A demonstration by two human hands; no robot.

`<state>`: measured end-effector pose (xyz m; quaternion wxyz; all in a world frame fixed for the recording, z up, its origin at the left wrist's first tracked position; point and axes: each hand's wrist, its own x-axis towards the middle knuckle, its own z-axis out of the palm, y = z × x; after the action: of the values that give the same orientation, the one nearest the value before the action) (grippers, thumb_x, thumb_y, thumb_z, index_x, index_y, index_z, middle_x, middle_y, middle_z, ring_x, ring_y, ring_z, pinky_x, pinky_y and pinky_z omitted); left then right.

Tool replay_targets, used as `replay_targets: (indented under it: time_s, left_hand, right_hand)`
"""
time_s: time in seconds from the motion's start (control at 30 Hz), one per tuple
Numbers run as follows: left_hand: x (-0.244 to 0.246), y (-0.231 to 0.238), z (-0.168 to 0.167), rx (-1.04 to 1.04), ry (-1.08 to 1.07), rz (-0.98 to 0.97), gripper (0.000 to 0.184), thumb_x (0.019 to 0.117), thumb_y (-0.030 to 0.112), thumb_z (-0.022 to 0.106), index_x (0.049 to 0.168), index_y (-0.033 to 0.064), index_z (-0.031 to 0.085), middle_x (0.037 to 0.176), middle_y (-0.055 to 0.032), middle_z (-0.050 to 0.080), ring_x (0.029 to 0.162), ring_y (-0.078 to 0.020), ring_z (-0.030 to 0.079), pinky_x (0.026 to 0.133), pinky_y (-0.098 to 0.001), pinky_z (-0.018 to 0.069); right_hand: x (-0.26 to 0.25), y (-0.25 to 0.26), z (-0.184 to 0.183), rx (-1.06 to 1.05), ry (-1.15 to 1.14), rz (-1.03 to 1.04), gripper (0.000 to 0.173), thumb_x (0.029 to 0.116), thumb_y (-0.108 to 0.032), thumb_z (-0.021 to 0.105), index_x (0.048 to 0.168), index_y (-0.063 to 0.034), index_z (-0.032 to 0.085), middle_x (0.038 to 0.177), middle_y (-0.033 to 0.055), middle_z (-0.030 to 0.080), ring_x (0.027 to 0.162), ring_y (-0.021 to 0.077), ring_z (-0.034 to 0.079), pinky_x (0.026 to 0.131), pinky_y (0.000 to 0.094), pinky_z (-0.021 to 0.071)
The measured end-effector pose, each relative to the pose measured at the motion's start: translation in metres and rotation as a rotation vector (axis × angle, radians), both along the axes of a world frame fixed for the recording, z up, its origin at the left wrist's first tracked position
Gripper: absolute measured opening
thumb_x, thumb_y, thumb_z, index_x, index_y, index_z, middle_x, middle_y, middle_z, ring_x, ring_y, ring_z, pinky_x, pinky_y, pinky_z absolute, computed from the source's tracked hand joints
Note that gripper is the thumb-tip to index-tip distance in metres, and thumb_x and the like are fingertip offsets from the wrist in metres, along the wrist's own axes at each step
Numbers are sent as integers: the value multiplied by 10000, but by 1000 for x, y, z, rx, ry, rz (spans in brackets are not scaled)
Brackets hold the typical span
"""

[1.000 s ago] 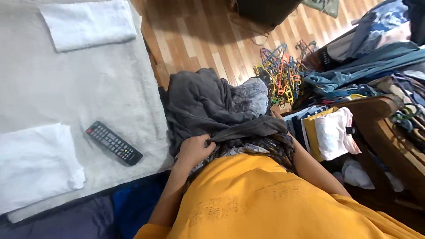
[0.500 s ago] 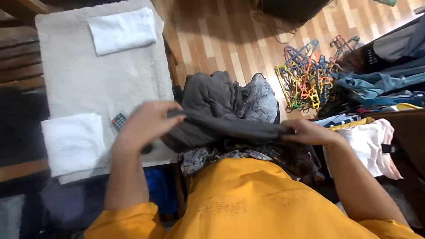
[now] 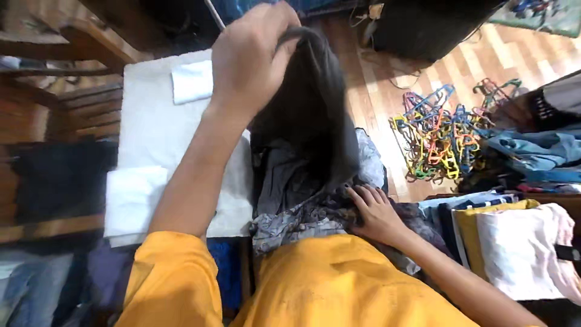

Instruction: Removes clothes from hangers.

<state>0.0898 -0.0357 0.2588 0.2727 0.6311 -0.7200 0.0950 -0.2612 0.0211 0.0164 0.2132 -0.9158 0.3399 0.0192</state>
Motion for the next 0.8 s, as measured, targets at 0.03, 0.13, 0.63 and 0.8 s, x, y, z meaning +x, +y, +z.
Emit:
replay_targets:
  time_s: [0.03,0.13,0.63,0.8]
  left_hand:
    - [-2,-5,1,1,-8,-8,267,1059,230,523,1181,73,701,1090,-177,712,1014,-326,700,843,-510,536]
    - [-7,-13,10,-35,-8,-27,271,1069,240,511,1182,87,703,1110,-156,715,1029,-299,701,847,-488,539]
    - [-7,-40,20,263,-285,-186,304,1018,297,633,1128,24,707,1058,-204,720,991,-414,707,802,-609,539]
    - [20,-63,53,333,-346,18,248,1022,86,555,1219,1,679,1237,-276,640,1186,-488,609,952,-675,468]
  right_hand:
    - [5,-3,-16,-105,-23,-8,859,713,-517,830,1444,-164,547,1384,221,583,1300,463,533,1046,693,398]
    - [27,-36,-11,-228,-165,-63,337,792,-128,809,1077,7,689,1041,282,677,1004,504,661,811,660,534]
    - [-35,-270,59,-80,-198,-595,288,894,-90,751,1097,105,690,1166,401,617,1161,604,557,947,801,392]
    - [-79,-274,125,-368,-353,-778,426,1035,-238,508,1305,76,604,1244,352,624,1192,536,581,1023,695,409]
